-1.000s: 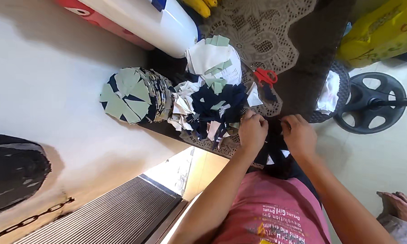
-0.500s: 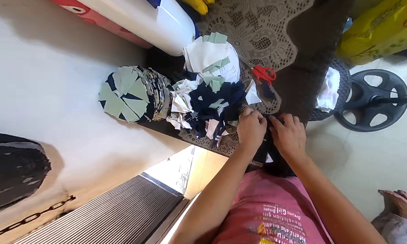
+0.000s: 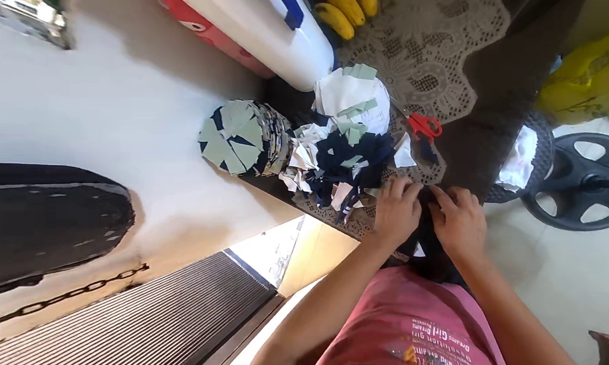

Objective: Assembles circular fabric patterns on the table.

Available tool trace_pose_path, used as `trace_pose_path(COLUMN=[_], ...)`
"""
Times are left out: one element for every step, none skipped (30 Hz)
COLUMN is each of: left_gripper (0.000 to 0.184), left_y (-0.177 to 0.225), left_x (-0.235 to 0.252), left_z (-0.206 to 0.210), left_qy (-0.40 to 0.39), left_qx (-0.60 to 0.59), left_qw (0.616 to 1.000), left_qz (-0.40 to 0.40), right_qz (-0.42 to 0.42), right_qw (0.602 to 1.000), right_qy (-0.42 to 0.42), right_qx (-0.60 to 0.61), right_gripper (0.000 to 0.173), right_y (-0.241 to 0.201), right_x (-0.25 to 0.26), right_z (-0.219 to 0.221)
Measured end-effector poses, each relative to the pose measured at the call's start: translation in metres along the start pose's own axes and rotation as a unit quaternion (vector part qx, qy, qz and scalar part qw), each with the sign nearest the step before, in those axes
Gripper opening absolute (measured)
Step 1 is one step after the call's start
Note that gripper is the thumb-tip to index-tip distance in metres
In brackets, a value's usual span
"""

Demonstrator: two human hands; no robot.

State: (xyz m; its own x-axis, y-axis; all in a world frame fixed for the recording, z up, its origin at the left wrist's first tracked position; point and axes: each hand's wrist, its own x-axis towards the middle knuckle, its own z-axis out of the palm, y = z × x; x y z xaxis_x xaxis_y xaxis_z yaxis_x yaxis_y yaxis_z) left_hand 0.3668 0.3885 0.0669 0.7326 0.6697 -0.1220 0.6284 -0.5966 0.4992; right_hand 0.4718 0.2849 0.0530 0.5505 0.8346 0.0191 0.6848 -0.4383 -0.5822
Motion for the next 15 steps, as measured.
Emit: trace_pose_path(left_gripper=[0.030, 0.034, 0.043, 0.053, 0.064, 0.071, 0.075, 0.076, 0.077, 0.076, 0.076, 0.076, 0.076, 0.076, 0.075], left_y=[0.001, 0.002, 0.002, 0.003, 0.003, 0.002, 0.001, 0.001, 0.000, 0.000, 0.000, 0.001, 0.001, 0.002, 0.003], left_x=[-0.005, -0.010, -0.014, -0.018, -0.021, -0.024, -0.025, -0.025, -0.024, -0.024, -0.024, -0.024, -0.025, -0.025, -0.023], left_z=[0.004, 0.009, 0.015, 0.020, 0.027, 0.033, 0.038, 0.041, 0.042, 0.042, 0.042, 0.042, 0.041, 0.038, 0.030], left_qy=[0.008, 0.005, -0.008, -0.024, -0.039, -0.045, -0.049, -0.061, -0.072, -0.079, -0.080, -0.081, -0.075, -0.062, -0.048], left_qx=[0.005, 0.014, 0.027, 0.042, 0.055, 0.063, 0.064, 0.065, 0.070, 0.077, 0.082, 0.082, 0.072, 0.053, 0.035], left_qw=[1.000, 0.998, 0.996, 0.993, 0.990, 0.988, 0.988, 0.988, 0.988, 0.987, 0.986, 0.986, 0.987, 0.989, 0.992], left_qz=[0.028, 0.058, 0.086, 0.108, 0.123, 0.130, 0.132, 0.126, 0.121, 0.120, 0.120, 0.121, 0.122, 0.120, 0.112], right_qz=[0.001, -0.002, -0.004, -0.006, -0.007, -0.004, -0.003, -0.003, -0.002, -0.001, 0.002, 0.006, 0.010, 0.014, 0.016], right_qw=[1.000, 1.000, 0.999, 0.999, 0.999, 0.999, 0.999, 0.999, 0.999, 0.999, 0.999, 0.999, 0.999, 1.000, 1.000], right_qy=[0.009, 0.019, 0.028, 0.034, 0.039, 0.039, 0.039, 0.040, 0.040, 0.039, 0.036, 0.032, 0.028, 0.025, 0.024], right_qx=[0.009, 0.015, 0.016, 0.012, 0.007, 0.003, -0.004, -0.009, -0.013, -0.014, -0.014, -0.012, -0.011, -0.009, -0.008], right_gripper=[0.030, 0.029, 0.029, 0.030, 0.030, 0.030, 0.030, 0.031, 0.032, 0.032, 0.032, 0.032, 0.033, 0.033, 0.033], right_y=[0.000, 0.002, 0.004, 0.007, 0.010, 0.014, 0.017, 0.019, 0.021, 0.024, 0.025, 0.027, 0.027, 0.028, 0.029], right_x=[-0.003, -0.005, -0.008, -0.012, -0.016, -0.020, -0.025, -0.029, -0.032, -0.036, -0.040, -0.044, -0.047, -0.050, -0.053], right_z=[-0.005, -0.009, -0.013, -0.017, -0.020, -0.022, -0.024, -0.026, -0.027, -0.027, -0.027, -0.027, -0.028, -0.028, -0.028])
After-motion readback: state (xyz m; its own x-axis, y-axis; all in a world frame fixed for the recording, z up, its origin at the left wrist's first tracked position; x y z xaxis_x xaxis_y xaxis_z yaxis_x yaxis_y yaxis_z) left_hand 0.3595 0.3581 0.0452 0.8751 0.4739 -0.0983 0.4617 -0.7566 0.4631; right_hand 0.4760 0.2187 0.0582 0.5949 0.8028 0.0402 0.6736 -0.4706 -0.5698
